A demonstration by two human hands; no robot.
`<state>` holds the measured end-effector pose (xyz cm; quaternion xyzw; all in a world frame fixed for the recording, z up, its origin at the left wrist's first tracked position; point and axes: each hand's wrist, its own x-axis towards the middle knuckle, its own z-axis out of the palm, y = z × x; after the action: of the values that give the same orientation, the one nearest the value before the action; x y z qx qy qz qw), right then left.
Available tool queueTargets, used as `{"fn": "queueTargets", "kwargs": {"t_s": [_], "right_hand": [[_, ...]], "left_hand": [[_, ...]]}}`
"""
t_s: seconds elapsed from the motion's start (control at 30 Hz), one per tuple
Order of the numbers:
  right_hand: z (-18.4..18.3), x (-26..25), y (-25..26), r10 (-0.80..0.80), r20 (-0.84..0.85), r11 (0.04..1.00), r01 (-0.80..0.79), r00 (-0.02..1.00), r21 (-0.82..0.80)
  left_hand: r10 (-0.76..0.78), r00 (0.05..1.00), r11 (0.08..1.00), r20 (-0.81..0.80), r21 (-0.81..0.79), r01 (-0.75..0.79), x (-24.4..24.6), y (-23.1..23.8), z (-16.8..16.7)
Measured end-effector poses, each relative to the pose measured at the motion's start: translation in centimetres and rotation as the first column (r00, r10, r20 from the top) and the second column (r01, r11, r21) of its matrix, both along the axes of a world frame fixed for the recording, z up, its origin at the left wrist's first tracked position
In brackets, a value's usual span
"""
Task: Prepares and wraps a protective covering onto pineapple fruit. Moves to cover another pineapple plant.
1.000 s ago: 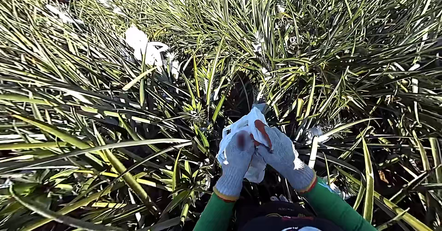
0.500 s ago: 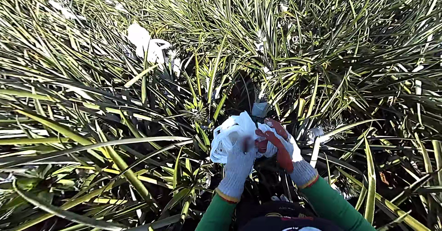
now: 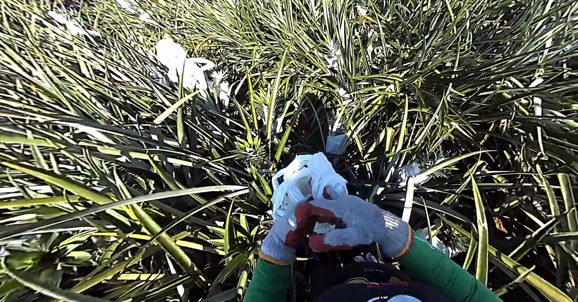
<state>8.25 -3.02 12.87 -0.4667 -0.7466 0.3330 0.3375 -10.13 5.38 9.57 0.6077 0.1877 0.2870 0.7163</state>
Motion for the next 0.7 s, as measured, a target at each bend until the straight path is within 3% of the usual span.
{"fn": "queueTargets", "kwargs": {"t_s": [0.03, 0.1, 0.23, 0.37, 0.5, 0.7], "right_hand": [[0.0, -0.3, 0.1, 0.032, -0.033, 0.999, -0.032, 0.999, -0.022], [0.6, -0.6, 0.3, 0.063, -0.137, 0.988, -0.081, 0.989, -0.130], [1.5, -0.9, 0.6, -0.036, -0.405, 0.933, -0.114, 0.914, -0.341], [-0.4, -0.9, 2.1, -0.110, -0.613, 0.923, -0.148, 0.782, -0.354], [-0.1, 1.3, 1.9, -0.192, -0.735, 0.887, -0.205, 0.650, -0.413], [-0.7, 2.2, 2.4, -0.266, -0.690, 0.842, -0.186, 0.673, -0.506]], "left_hand": [[-0.006, 0.999, 0.998, -0.044, 0.060, 0.009, -0.3, 0.0, 0.1], [0.008, 0.991, 1.000, -0.132, 0.014, -0.007, -0.3, -0.3, 0.0], [0.100, 0.974, 0.987, -0.203, -0.106, -0.124, 0.7, -0.1, -0.1], [0.064, 0.988, 0.954, -0.144, -0.283, -0.103, -0.4, 0.8, -4.3], [0.138, 0.987, 0.935, 0.079, -0.340, -0.103, -1.7, 1.5, -5.3], [0.144, 0.954, 0.927, 0.263, -0.373, -0.037, -1.9, 1.8, -5.8]]}}
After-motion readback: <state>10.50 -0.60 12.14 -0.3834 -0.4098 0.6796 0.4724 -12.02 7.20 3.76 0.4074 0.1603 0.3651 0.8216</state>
